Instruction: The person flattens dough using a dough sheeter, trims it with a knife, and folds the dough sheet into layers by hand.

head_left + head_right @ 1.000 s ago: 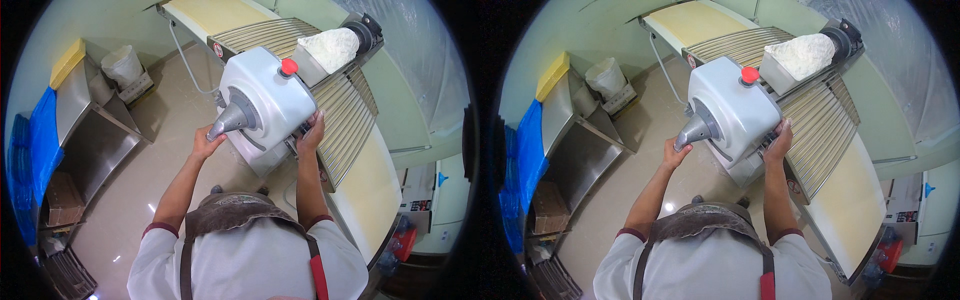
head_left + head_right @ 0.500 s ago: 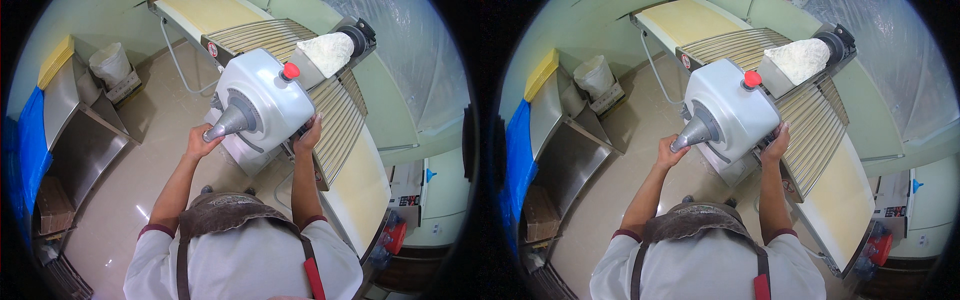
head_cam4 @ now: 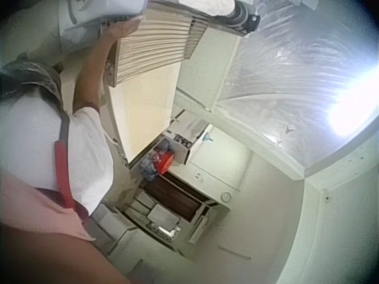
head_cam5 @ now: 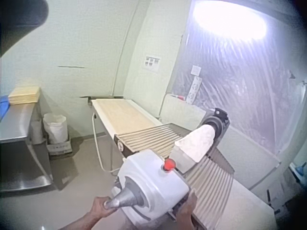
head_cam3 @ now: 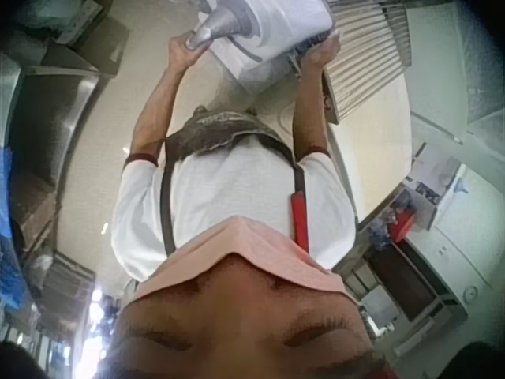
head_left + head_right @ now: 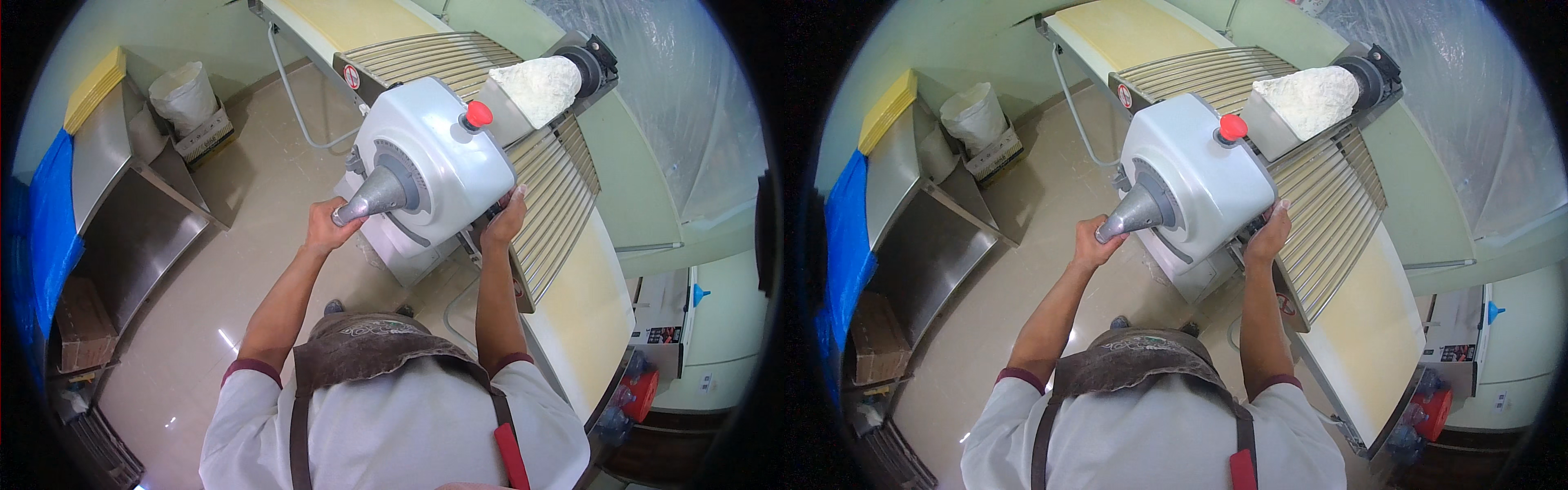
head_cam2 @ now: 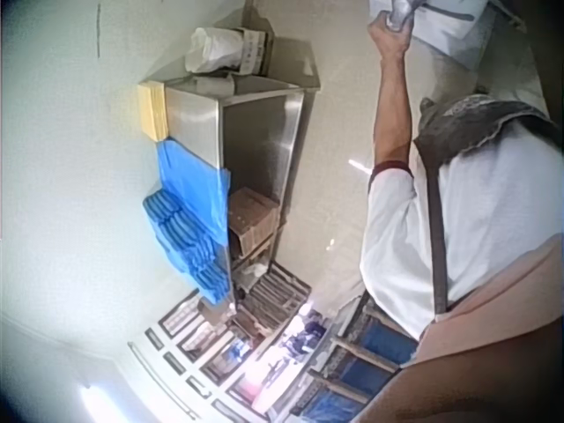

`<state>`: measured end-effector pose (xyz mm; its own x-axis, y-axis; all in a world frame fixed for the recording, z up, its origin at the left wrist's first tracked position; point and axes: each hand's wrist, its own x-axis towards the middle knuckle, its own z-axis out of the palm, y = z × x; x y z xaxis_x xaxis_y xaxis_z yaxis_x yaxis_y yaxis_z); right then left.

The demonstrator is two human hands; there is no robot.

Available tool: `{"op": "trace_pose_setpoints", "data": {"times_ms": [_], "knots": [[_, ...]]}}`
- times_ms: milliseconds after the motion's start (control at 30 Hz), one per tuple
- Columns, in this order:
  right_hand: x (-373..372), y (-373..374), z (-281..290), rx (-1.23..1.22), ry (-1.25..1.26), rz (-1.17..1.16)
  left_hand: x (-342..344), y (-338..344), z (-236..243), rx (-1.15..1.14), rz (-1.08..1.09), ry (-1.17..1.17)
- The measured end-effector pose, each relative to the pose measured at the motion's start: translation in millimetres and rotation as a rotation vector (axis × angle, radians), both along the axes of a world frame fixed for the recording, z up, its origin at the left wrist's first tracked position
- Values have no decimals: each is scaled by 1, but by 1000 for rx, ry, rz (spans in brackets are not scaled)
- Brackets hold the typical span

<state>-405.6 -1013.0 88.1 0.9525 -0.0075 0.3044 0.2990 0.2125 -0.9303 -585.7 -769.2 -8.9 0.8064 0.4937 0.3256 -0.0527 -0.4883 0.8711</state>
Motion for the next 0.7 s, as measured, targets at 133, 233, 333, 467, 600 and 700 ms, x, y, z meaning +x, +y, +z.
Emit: {"op": "trace_pose_setpoints", "data": {"times_ms": [133, 233, 333, 467, 600, 700], "knots": [[6, -8, -7, -48, -23, -20, -1, 4, 2, -21, -74, 80], [-7, -5, 6, -156, -67, -24, -3, 5, 1, -86, -93, 84], [-22, 3, 29, -399, -362, -107, -3, 2, 4, -70, -74, 72], [-26, 28, 100, -902, -954, -26, -2, 3, -3, -74, -85, 90], [-19, 45, 117, -1057, -862, 276, -2, 3, 0, -87, -84, 34], [-19, 40, 112, -1000, -890, 235, -1, 0, 2, -65, -48, 19]]}}
